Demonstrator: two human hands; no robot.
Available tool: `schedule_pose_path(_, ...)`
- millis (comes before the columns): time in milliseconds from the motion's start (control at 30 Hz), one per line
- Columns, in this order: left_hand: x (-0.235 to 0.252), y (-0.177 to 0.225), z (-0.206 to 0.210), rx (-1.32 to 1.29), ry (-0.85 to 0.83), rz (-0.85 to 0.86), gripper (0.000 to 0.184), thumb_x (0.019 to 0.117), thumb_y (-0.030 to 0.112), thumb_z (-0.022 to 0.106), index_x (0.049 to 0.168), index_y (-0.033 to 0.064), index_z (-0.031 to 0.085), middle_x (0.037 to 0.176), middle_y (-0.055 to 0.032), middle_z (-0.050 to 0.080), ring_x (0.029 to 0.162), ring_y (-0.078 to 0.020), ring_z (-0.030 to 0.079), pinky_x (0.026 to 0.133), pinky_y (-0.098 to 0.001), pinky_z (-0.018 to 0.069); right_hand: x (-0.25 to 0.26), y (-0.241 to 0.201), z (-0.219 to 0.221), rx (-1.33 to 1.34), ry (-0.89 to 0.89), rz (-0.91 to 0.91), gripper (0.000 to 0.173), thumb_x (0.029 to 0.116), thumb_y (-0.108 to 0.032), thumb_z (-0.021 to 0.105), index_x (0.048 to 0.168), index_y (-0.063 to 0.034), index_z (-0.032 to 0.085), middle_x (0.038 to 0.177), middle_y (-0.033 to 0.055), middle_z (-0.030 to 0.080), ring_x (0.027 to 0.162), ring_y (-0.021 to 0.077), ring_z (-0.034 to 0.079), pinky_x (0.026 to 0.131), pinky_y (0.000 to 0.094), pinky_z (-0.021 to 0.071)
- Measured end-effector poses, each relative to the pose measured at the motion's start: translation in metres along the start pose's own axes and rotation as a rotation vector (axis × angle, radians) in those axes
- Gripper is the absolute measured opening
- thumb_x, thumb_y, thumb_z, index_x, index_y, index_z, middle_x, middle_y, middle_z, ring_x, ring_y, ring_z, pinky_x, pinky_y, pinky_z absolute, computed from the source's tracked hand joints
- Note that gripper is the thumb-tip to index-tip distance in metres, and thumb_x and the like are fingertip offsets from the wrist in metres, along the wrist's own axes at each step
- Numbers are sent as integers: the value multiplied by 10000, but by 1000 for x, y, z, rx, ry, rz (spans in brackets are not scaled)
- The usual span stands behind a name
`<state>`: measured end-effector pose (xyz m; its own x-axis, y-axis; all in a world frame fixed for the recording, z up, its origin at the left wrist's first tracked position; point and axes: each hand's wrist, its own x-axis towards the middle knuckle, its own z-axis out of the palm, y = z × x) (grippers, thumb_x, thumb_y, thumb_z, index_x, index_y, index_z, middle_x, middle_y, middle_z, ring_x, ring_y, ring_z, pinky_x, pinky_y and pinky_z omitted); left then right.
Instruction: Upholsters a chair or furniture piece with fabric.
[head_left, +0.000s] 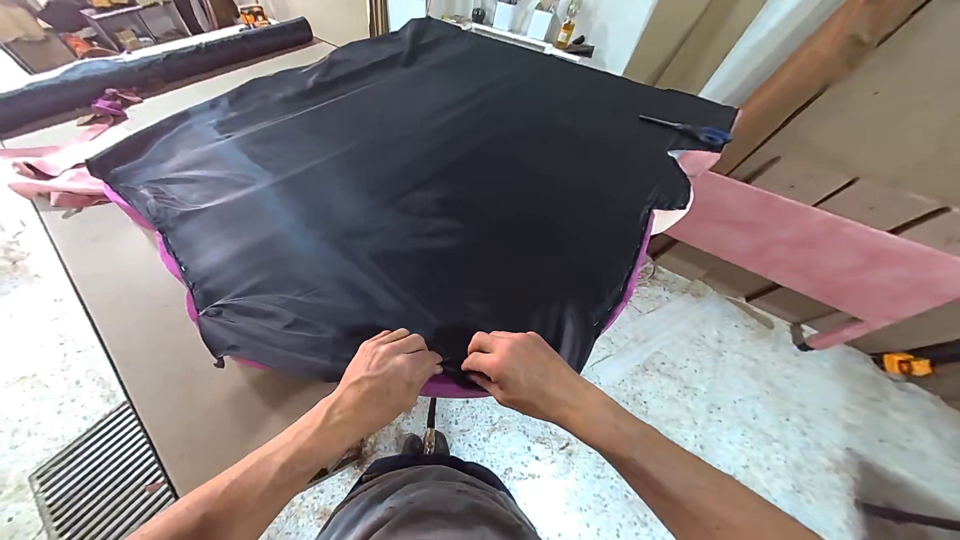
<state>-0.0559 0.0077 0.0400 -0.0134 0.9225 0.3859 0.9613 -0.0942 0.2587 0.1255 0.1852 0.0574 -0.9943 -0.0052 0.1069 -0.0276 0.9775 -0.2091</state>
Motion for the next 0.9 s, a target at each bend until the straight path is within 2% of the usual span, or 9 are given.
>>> schedule_pose_path(67, 3, 0, -4, 78, 104, 65, 200, 973, 180, 592, 911, 157, 780, 875, 21, 711, 855, -143, 675, 760, -317, 560, -1, 1, 6, -107, 216, -32, 129, 940, -197, 639, 911, -148, 754, 803, 3, 686, 714, 170, 684, 551, 343, 550)
schedule_pose_path(133, 6, 1, -7, 138, 168, 145, 182, 953, 94, 586, 869, 122, 745, 864, -16, 687, 858, -183, 656, 775, -349, 540, -4, -1, 6, -209, 390, -57, 134, 946, -169, 618, 918, -123, 741, 831, 22, 693, 753, 183, 688, 583, 323, 559)
schedule_pose_path(300, -18, 5, 6, 118, 38, 193, 181, 959, 46, 561, 921, 115, 724, 933, -34, 693, 917, -205, 664, 836, -370, 556, -27, -5, 26, -228, 366, -122, 182, 978, -83, 549, 984, -86, 731, 913, 70, 713, 847, 222, 707, 677, 342, 588)
schedule_pose_path(433, -27, 10, 6, 54, 30, 68, 257, 951, 230, 532, 1091, 147, 731, 1002, -19, 716, 947, -180, 673, 830, -360, 548, -28, -8, 31, -217, 360, -117, 180, 978, -87, 548, 977, -89, 728, 907, 64, 713, 858, 218, 706, 708, 331, 591)
schedule_pose_path(533, -17, 13, 5, 136, 42, 77, 338, 1034, 352, 534, 1240, 154, 714, 1113, -27, 705, 1040, -196, 657, 907, -377, 534, -24, -8, 30, -219, 347, -115, 174, 982, -113, 549, 960, -93, 721, 903, 59, 707, 852, 212, 700, 710, 332, 584)
schedule_pose_path(667, -9, 7, 13, 207, 78, 151, 182, 1007, 126, 565, 1029, 106, 745, 931, -37, 700, 911, -207, 663, 844, -375, 542, -21, -7, 28, -185, 345, -76, 180, 980, -200, 561, 928, -119, 713, 882, 40, 697, 821, 196, 685, 685, 325, 564)
schedule_pose_path(767, -5, 7, 8, 234, 137, 177, 164, 1004, 104, 568, 998, 82, 731, 928, -56, 700, 909, -220, 669, 837, -379, 548, -18, -3, 20, -217, 320, 5, 233, 983, -317, 578, 994, -131, 718, 937, 33, 708, 837, 200, 694, 674, 347, 563)
schedule_pose_path(833, -3, 7, 5, 255, 161, 195, 167, 1013, 111, 560, 1000, 77, 723, 934, -61, 698, 911, -227, 664, 834, -384, 541, -16, 5, 12, -284, 335, 2, 124, 925, -181, 614, 916, -102, 709, 834, 57, 687, 723, 225, 680, 602, 366, 547)
schedule_pose_path(900, 1, 7, 3, 275, 166, 228, 175, 1015, 96, 548, 1001, 59, 719, 934, -76, 698, 901, -242, 665, 826, -394, 542, -17, 10, 2, -360, 367, -20, 97, 925, -94, 589, 884, -90, 677, 801, 68, 650, 692, 236, 643, 586, 368, 514)
